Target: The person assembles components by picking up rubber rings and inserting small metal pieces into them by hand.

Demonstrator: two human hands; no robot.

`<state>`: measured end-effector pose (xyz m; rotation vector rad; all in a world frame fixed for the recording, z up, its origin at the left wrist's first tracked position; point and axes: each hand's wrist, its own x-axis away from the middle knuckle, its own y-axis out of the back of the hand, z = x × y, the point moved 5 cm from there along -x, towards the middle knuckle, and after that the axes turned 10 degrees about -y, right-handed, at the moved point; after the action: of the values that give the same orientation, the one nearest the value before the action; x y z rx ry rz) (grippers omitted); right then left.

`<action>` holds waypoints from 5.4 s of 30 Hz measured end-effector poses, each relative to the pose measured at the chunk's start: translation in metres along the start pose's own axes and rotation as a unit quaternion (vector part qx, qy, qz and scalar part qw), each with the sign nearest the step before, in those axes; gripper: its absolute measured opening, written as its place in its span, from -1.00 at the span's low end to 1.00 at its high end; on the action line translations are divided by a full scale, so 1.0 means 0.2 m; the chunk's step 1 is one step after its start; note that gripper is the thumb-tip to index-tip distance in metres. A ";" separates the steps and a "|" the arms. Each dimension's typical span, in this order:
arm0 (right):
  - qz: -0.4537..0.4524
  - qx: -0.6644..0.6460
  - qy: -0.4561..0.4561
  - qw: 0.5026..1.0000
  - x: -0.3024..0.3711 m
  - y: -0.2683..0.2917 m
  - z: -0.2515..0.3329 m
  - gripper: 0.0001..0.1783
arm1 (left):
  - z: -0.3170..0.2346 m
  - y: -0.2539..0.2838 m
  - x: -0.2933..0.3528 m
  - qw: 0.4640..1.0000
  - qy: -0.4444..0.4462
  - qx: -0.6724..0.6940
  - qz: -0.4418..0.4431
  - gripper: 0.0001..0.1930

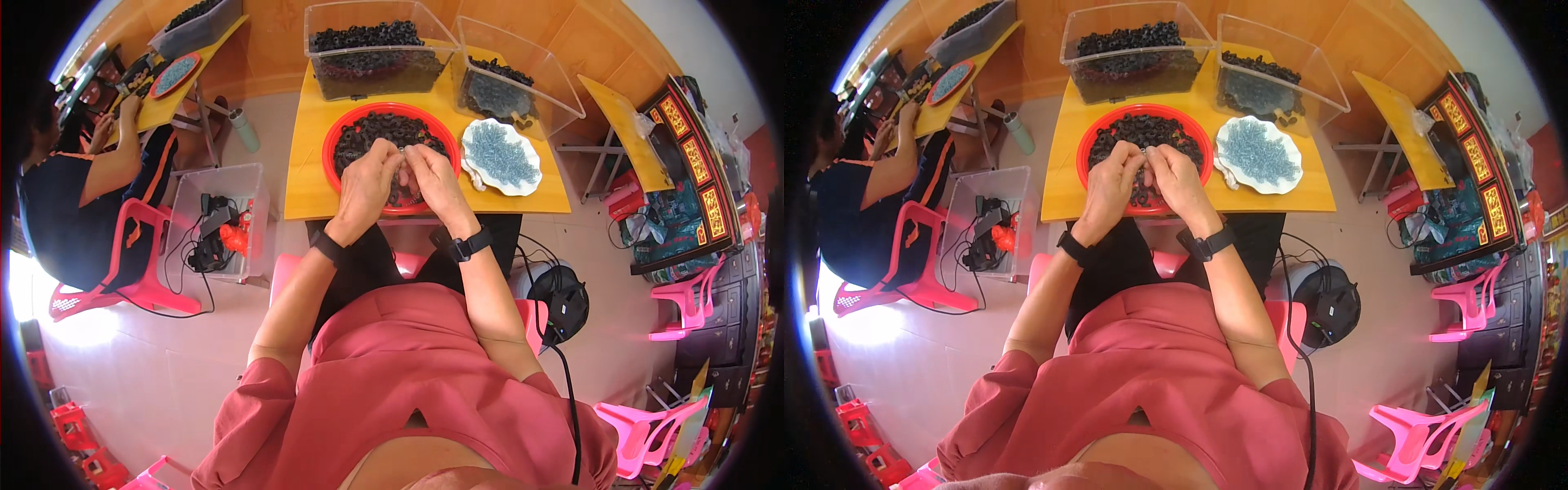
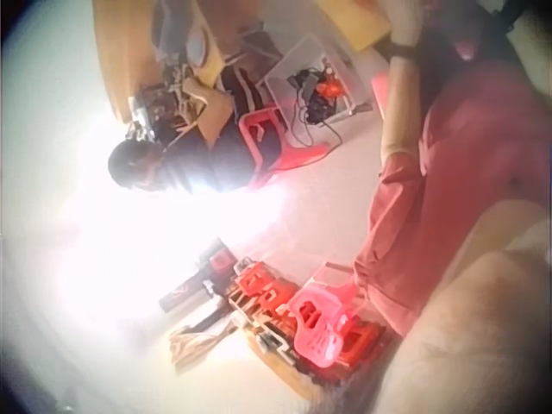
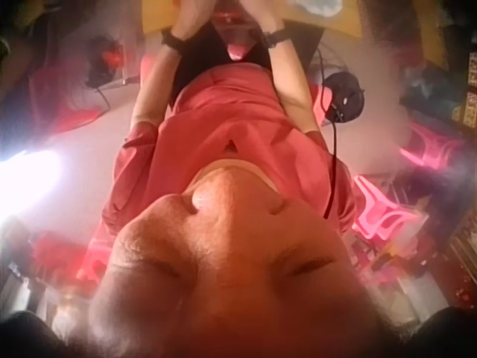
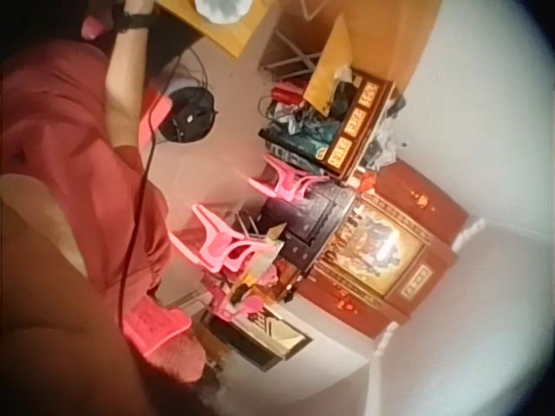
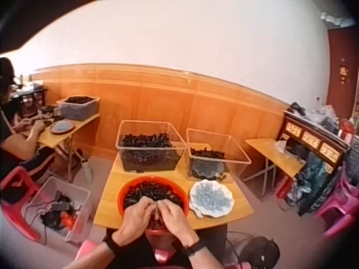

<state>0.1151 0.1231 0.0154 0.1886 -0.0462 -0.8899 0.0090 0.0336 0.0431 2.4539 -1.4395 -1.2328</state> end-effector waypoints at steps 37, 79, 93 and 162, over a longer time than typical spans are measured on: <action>-0.049 0.183 0.036 0.981 0.06 -0.02 0.14 -0.77 | 0.13 -0.03 0.04 0.990 0.073 0.112 -0.033 -0.80; -0.075 0.190 0.273 0.940 0.10 0.06 0.21 -0.84 | 0.17 -0.13 0.08 0.685 0.309 0.644 0.144 -0.77; -0.006 0.065 0.002 0.998 0.05 0.05 0.07 -0.66 | 0.03 0.01 0.00 0.996 0.064 0.054 -0.004 -0.82; -0.165 0.273 0.138 0.938 0.11 0.03 0.14 -0.90 | 0.28 -0.08 0.08 0.931 0.238 0.274 -0.031 -0.77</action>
<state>0.1297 0.1062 0.0431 0.8609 0.0024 -1.1639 -0.0109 0.0496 -0.0108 2.8580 -1.7188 -0.1860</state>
